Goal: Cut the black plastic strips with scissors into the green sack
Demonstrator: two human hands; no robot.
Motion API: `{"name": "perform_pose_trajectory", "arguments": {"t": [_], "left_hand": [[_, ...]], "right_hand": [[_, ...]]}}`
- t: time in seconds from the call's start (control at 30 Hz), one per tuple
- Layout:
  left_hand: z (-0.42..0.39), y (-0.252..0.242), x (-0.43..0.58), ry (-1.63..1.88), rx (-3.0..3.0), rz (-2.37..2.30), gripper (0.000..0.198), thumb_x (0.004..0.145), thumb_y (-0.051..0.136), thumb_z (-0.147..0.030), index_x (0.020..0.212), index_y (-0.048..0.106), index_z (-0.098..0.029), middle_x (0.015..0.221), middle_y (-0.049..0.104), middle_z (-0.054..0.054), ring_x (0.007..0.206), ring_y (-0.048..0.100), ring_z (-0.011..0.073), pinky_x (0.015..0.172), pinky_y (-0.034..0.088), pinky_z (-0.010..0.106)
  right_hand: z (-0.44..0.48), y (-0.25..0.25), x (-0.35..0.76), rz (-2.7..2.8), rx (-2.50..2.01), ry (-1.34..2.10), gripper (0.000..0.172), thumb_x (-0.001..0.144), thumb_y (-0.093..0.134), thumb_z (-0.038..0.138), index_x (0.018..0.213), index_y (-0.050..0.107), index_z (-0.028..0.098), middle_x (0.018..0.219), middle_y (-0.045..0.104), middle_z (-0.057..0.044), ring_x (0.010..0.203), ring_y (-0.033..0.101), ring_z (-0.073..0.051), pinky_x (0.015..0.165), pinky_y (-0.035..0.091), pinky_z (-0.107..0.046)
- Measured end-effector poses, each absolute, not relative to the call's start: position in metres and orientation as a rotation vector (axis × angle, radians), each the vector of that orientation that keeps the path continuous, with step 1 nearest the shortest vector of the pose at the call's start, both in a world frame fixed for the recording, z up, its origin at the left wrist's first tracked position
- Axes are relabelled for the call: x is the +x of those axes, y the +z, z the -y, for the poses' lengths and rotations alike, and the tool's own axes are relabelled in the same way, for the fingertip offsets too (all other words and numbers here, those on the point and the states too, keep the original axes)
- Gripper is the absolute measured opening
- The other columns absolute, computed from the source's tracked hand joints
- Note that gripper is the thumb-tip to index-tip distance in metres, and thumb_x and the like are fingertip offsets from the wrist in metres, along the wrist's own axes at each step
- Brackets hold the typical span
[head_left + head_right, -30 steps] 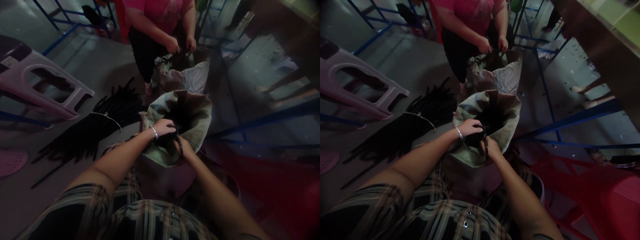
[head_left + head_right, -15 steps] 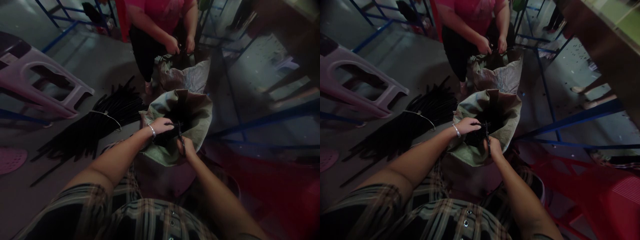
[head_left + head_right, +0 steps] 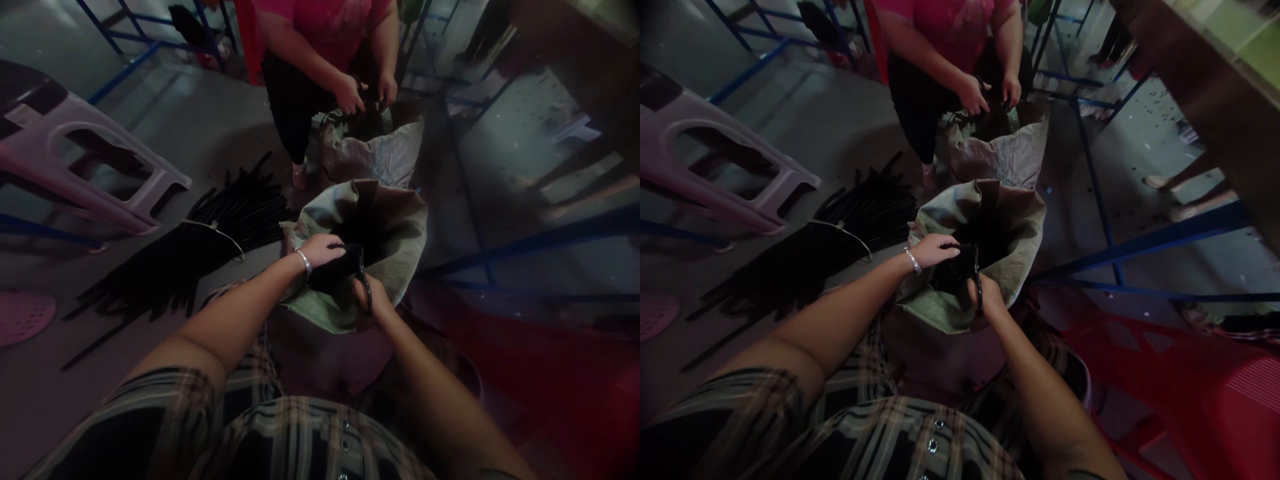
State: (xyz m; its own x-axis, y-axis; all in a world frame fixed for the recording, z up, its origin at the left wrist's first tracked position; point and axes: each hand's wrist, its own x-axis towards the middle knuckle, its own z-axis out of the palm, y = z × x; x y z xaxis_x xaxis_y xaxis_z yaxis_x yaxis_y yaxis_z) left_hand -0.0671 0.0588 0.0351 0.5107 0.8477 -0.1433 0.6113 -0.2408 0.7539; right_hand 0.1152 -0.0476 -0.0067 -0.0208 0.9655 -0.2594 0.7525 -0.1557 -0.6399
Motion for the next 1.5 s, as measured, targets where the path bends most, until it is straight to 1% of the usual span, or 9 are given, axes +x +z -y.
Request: {"name": "perform_pose_trajectory", "arguments": {"t": [0.17, 0.4, 0.53, 0.73, 0.87, 0.97, 1.23, 1.4, 1.5], "left_hand": [[-0.057, 0.034, -0.064, 0.355, 1.968, -1.195, 0.034, 0.075, 0.051, -0.036, 0.097, 0.068, -0.017, 0.086, 0.068, 0.001, 0.077, 0.058, 0.0134, 0.068, 0.043, 0.021], [-0.050, 0.034, -0.056, 0.305, 1.988, -1.145, 0.031, 0.074, 0.054, -0.037, 0.093, 0.069, -0.019, 0.086, 0.068, 0.000, 0.077, 0.059, 0.0128, 0.069, 0.042, 0.020], [-0.047, 0.037, -0.053, 0.270, 1.998, -1.157, 0.030, 0.073, 0.054, -0.037, 0.090, 0.070, -0.018, 0.083, 0.068, 0.000, 0.075, 0.058, 0.0128, 0.066, 0.041, 0.020], [-0.049, 0.037, -0.055, 0.300, 2.007, -1.123, 0.033, 0.075, 0.052, -0.039, 0.093, 0.070, -0.017, 0.084, 0.068, 0.002, 0.075, 0.058, 0.0130, 0.066, 0.041, 0.020], [-0.055, 0.036, -0.061, 0.307, 1.994, -1.125, 0.035, 0.076, 0.051, -0.040, 0.096, 0.070, -0.018, 0.083, 0.068, 0.001, 0.074, 0.057, 0.0127, 0.066, 0.041, 0.020], [-0.057, 0.037, -0.065, 0.313, 1.981, -1.128, 0.035, 0.077, 0.050, -0.041, 0.093, 0.070, -0.017, 0.078, 0.067, 0.001, 0.071, 0.057, 0.0123, 0.066, 0.041, 0.020], [-0.058, 0.039, -0.065, 0.312, 1.947, -1.140, 0.034, 0.077, 0.049, -0.040, 0.089, 0.069, -0.016, 0.069, 0.065, 0.000, 0.065, 0.055, 0.0113, 0.064, 0.041, 0.020], [-0.060, 0.036, -0.067, 0.319, 1.903, -1.137, 0.035, 0.077, 0.048, -0.042, 0.087, 0.068, -0.015, 0.067, 0.064, 0.000, 0.060, 0.053, 0.0104, 0.060, 0.040, 0.020], [-0.061, 0.034, -0.068, 0.340, 1.903, -1.142, 0.035, 0.077, 0.049, -0.042, 0.089, 0.068, -0.015, 0.069, 0.064, 0.000, 0.062, 0.054, 0.0108, 0.060, 0.041, 0.021]], "right_hand": [[0.049, -0.011, 0.112, 1.942, -1.957, 0.961, 0.027, 0.083, 0.041, 0.039, 0.089, 0.056, 0.018, 0.078, 0.062, -0.005, 0.069, 0.055, -0.014, 0.060, 0.035, -0.022], [0.047, -0.011, 0.112, 1.978, -1.957, 0.947, 0.030, 0.084, 0.040, 0.042, 0.095, 0.055, 0.018, 0.082, 0.064, -0.007, 0.070, 0.056, -0.015, 0.061, 0.035, -0.022], [0.048, -0.009, 0.111, 1.982, -1.983, 0.933, 0.029, 0.084, 0.040, 0.041, 0.089, 0.056, 0.017, 0.077, 0.063, -0.007, 0.065, 0.055, -0.015, 0.058, 0.034, -0.022], [0.051, -0.004, 0.111, 1.899, -1.972, 0.913, 0.029, 0.081, 0.039, 0.039, 0.076, 0.057, 0.017, 0.070, 0.062, -0.005, 0.062, 0.054, -0.013, 0.057, 0.034, -0.021], [0.051, -0.004, 0.113, 1.750, -1.983, 0.906, 0.029, 0.079, 0.039, 0.038, 0.066, 0.054, 0.017, 0.061, 0.058, -0.002, 0.055, 0.050, -0.012, 0.053, 0.033, -0.021], [0.050, -0.004, 0.114, 1.683, -1.980, 0.905, 0.029, 0.076, 0.041, 0.038, 0.061, 0.052, 0.016, 0.056, 0.054, -0.001, 0.052, 0.046, -0.010, 0.051, 0.032, -0.021], [0.051, -0.001, 0.112, 1.660, -1.964, 0.908, 0.030, 0.076, 0.041, 0.039, 0.057, 0.049, 0.016, 0.053, 0.050, 0.001, 0.050, 0.044, -0.009, 0.049, 0.030, -0.020], [0.049, -0.004, 0.113, 1.651, -1.961, 0.876, 0.034, 0.077, 0.040, 0.042, 0.056, 0.050, 0.016, 0.052, 0.050, 0.000, 0.050, 0.044, -0.010, 0.049, 0.031, -0.020], [0.047, -0.006, 0.115, 1.654, -1.972, 0.860, 0.036, 0.079, 0.041, 0.044, 0.058, 0.051, 0.016, 0.054, 0.052, -0.001, 0.052, 0.046, -0.010, 0.050, 0.032, -0.020]]}}
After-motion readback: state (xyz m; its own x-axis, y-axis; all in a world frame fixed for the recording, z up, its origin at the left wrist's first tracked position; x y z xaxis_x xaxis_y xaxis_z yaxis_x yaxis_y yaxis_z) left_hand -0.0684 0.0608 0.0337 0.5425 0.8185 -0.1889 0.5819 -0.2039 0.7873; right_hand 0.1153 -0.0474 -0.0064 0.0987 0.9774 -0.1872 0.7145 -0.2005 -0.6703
